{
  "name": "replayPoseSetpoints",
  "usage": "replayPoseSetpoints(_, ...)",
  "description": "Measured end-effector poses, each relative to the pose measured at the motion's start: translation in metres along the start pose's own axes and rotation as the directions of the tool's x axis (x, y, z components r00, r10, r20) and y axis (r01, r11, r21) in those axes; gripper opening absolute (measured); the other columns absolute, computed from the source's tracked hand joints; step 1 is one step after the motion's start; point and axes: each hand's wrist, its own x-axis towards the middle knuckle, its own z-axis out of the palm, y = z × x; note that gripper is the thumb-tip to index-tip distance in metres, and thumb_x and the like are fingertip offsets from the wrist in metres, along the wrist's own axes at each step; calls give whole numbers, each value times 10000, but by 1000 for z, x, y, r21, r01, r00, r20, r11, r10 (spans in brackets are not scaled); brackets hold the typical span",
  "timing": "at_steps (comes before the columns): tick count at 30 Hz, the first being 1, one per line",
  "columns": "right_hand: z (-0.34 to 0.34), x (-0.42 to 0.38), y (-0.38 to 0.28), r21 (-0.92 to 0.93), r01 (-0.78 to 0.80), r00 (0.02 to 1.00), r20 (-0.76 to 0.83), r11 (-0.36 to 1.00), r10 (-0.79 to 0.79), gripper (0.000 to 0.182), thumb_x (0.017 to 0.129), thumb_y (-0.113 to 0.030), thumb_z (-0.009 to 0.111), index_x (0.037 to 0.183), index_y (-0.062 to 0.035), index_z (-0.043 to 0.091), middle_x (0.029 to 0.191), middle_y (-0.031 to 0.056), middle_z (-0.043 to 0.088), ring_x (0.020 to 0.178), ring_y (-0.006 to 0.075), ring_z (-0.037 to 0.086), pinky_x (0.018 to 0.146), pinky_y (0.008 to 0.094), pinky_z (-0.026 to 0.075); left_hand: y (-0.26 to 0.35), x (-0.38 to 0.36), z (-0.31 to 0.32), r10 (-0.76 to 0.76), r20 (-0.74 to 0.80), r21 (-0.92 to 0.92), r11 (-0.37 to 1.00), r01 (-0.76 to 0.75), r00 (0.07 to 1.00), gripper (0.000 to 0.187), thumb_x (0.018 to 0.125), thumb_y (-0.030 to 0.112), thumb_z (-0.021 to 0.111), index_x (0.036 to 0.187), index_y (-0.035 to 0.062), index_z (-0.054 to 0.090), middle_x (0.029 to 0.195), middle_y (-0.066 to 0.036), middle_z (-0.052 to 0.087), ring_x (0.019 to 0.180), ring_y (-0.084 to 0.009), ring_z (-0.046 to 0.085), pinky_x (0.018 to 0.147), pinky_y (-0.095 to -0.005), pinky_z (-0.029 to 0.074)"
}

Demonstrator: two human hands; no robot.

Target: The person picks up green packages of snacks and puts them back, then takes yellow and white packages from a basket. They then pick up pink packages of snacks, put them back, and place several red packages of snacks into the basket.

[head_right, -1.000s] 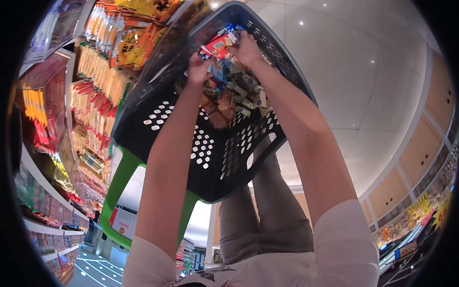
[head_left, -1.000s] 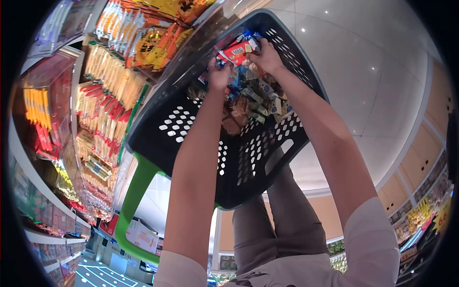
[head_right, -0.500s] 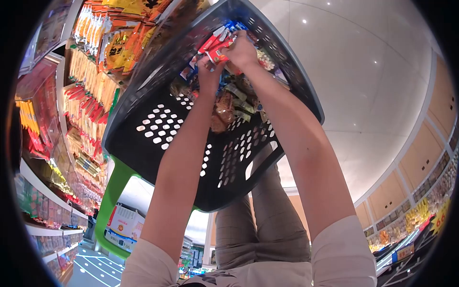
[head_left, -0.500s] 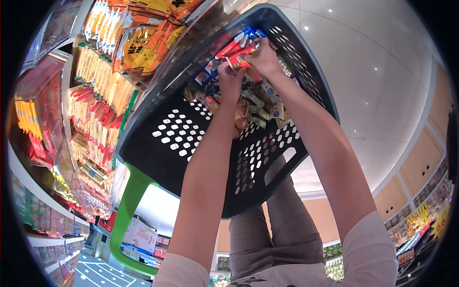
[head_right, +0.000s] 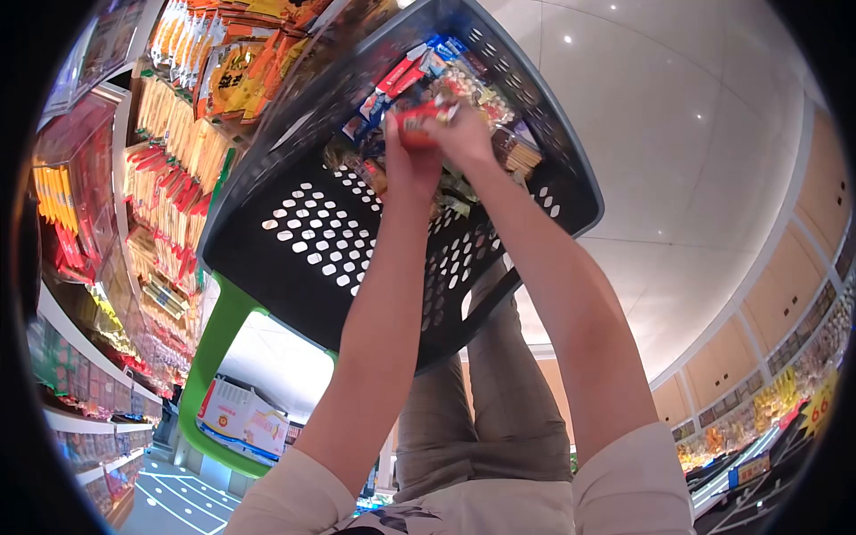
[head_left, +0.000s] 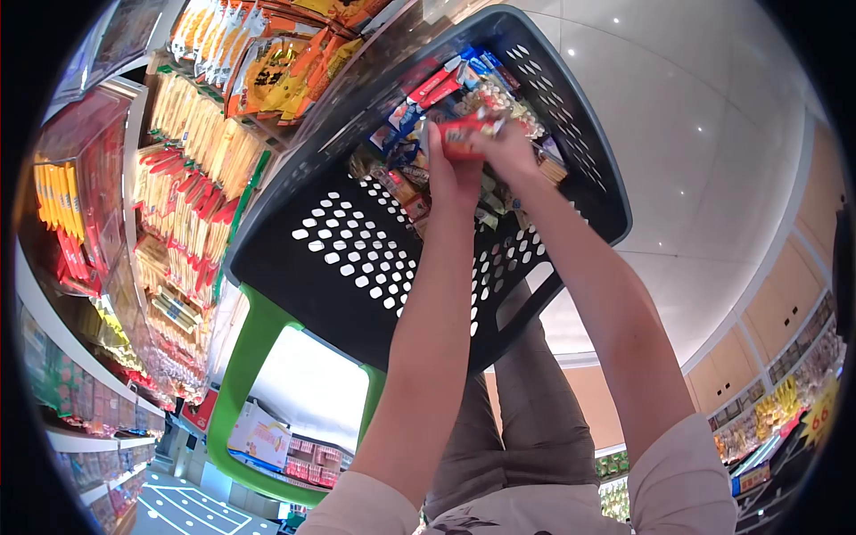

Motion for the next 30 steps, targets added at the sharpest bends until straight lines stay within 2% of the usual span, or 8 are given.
replayPoseSetpoints(2,11,-37,-12,-235,43,999,7,971,-43,558,749,-362,737,1105,34,571,948,164,681,891,245,666,815,330,495,-4,5,-20,-100,60,-161,981,109,993,332,912,353,610,1089,74,580,1028,-95,644,960,-204,614,825,-369,509)
replayPoseSetpoints(5,15,-57,18,-264,-63,960,246,962,131,566,799,-403,704,1120,41,564,1009,176,641,955,233,625,859,357,470,12,-4,-43,-14,-51,-53,999,11,999,311,904,317,628,1100,82,578,1042,-102,643,971,-226,613,859,-382,505)
replayPoseSetpoints(6,10,-58,10,-434,-21,912,360,900,195,500,821,-379,675,1113,14,573,987,180,625,933,270,624,845,372,473,13,-2,-49,132,-95,-69,988,-139,987,320,887,293,653,1113,82,567,1047,-104,645,940,-233,624,829,-388,522)
replayPoseSetpoints(10,-4,-43,30,-641,242,941,-29,729,-337,394,803,-288,671,1118,-78,561,1056,170,598,1028,342,585,852,425,485,23,1,-87,57,-127,35,998,-53,990,283,908,261,630,1132,106,551,1007,-64,657,892,-219,649,785,-405,542)
replayPoseSetpoints(13,-4,-10,14,-588,244,922,-107,771,-373,421,808,-258,671,1144,-40,542,1051,178,605,997,329,601,842,413,489,17,8,-96,68,-183,110,993,-49,981,276,901,244,645,1127,115,554,975,-57,653,865,-210,648,750,-400,549)
replayPoseSetpoints(16,15,25,-4,-286,219,964,-86,933,-252,491,795,-293,685,1147,12,527,1072,205,610,987,322,614,851,405,489,8,12,-96,125,-168,142,985,-102,978,269,889,216,665,1115,119,555,952,-53,647,846,-208,646,723,-385,551)
replayPoseSetpoints(23,70,103,-25,-330,-187,943,-324,925,75,747,754,-370,740,1250,50,372,1133,257,605,1060,381,601,922,416,478,19,14,-80,113,-132,132,987,-95,985,302,866,164,694,1118,111,535,963,-61,639,860,-204,644,738,-361,550)
replayPoseSetpoints(30,55,118,-23,-185,-312,932,-248,932,263,747,746,-358,767,1232,52,375,1080,254,634,1058,362,616,919,422,492,24,28,-91,92,-84,62,994,-87,992,331,867,138,673,1149,101,504,997,-70,614,904,-222,634,790,-381,539)
